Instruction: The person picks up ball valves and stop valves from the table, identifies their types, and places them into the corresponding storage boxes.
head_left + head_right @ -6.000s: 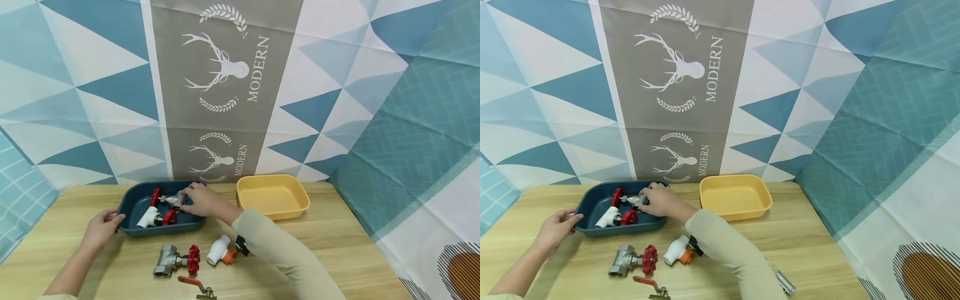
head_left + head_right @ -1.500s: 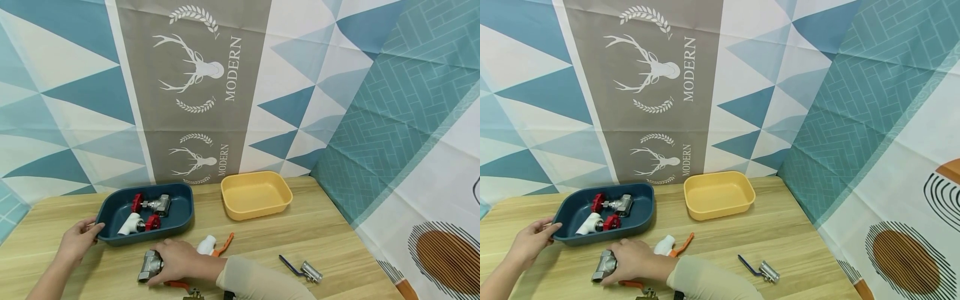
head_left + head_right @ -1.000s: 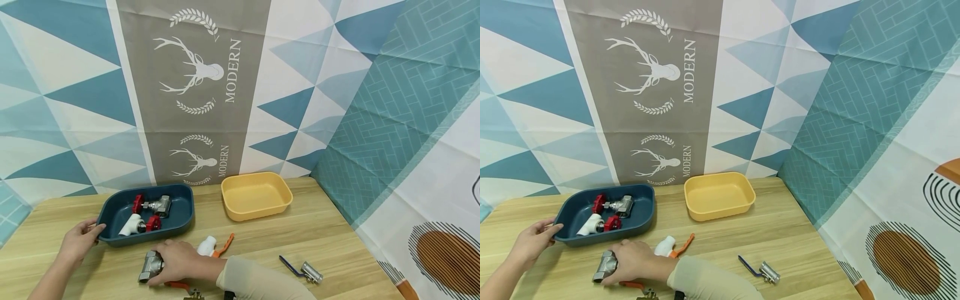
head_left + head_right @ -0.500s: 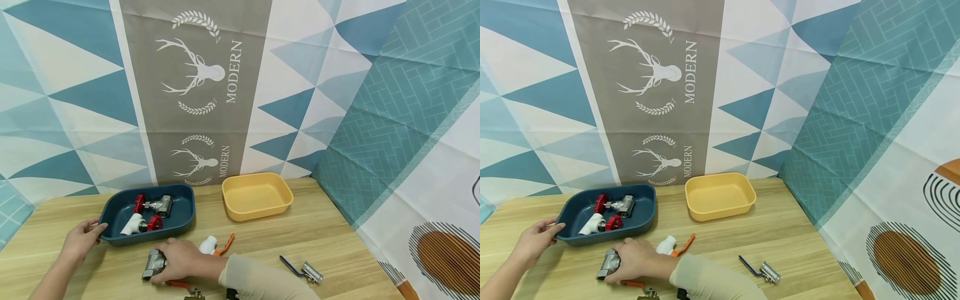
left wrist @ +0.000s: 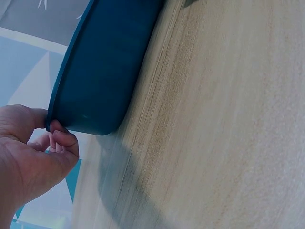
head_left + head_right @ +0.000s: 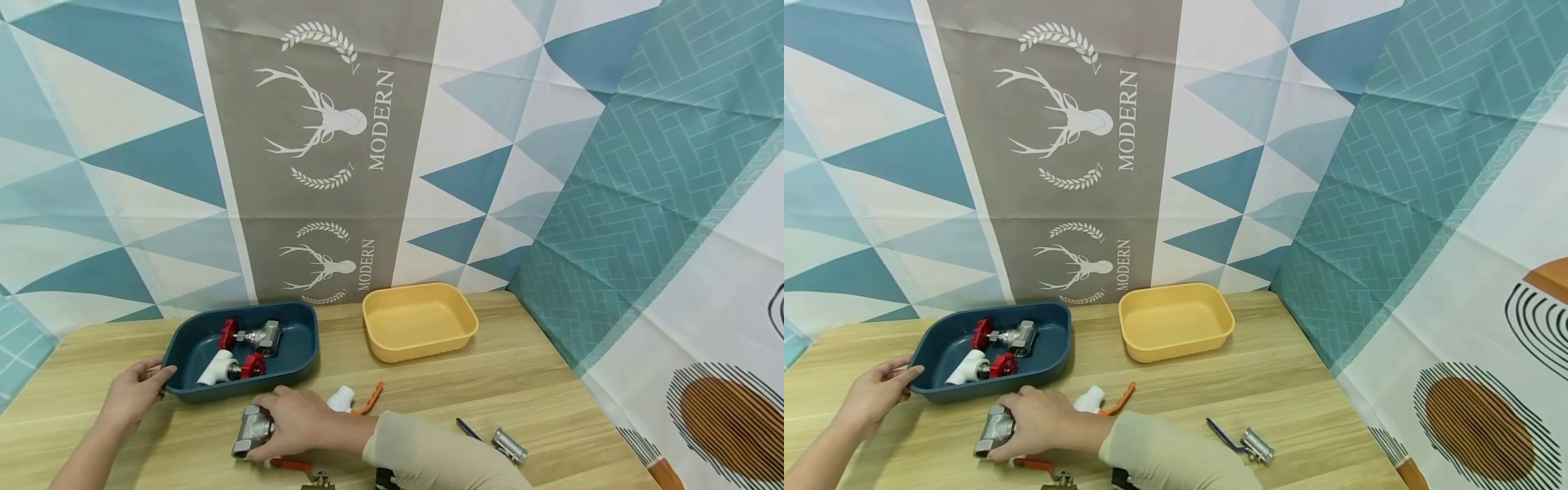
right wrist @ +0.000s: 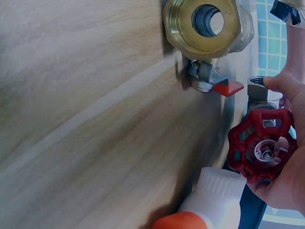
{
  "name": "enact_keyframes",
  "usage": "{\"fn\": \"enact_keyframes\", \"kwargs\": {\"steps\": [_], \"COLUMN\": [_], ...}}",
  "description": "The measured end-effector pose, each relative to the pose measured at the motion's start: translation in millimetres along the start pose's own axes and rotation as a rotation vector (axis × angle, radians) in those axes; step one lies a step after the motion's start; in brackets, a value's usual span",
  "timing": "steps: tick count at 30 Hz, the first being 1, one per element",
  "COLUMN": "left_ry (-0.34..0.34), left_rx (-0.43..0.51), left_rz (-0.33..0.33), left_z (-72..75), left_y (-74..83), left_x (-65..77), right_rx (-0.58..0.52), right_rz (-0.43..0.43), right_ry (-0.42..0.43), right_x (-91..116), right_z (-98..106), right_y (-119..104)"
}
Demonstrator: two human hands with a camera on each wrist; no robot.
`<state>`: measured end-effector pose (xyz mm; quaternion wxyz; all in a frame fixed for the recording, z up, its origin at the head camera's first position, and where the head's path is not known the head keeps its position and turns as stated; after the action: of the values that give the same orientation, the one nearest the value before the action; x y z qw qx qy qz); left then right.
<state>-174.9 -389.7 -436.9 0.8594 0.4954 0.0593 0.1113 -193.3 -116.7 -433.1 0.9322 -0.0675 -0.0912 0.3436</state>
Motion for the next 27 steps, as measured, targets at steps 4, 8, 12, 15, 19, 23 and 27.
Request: {"fn": "enact_keyframes", "kwargs": {"steps": [4, 8, 12, 15, 19, 23, 27], "left_ry": [0.005, 0.004, -0.004, -0.009, -0.014, -0.014, -0.008], "left_rx": [-0.003, -0.004, 0.001, 0.004, 0.007, 0.013, 0.015], "left_rz": [0.0, -0.005, -0.008, -0.009, -0.012, -0.015, -0.016], "left_z": [0.1, 0.4, 0.2, -0.1, -0.2, 0.0, 0.0], "left_y": [0.1, -0.2, 0.2, 0.5, 0.8, 0.3, -1.0], "left_x": [0.5, 0.8, 0.8, 0.7, 0.5, 0.4, -0.1], "right_rx": [0.0, 0.007, 0.014, 0.014, 0.009, 0.004, 0.0], "right_rz": [-0.001, 0.006, 0.012, 0.018, 0.026, 0.027, 0.029], "right_ry": [0.009, 0.019, 0.029, 0.038, 0.064, 0.076, 0.067], "right_x": [0, -1, -1, -1, -3, -5, -5], "right_z": [1, 2, 2, 3, 7, 12, 15], "right_y": [1, 2, 3, 4, 4, 5, 6]}}
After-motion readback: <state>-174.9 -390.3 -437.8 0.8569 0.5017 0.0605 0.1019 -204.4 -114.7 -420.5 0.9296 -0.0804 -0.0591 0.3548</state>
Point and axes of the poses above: each hand's wrist, its own x-axis away from the middle knuckle, its own z-axis out of the back of the hand, y = z × x, the point moved 2 cm from there along -x, towards the middle knuckle, and after that the axes turned 12 degrees about -z, right-handed, at the moved point
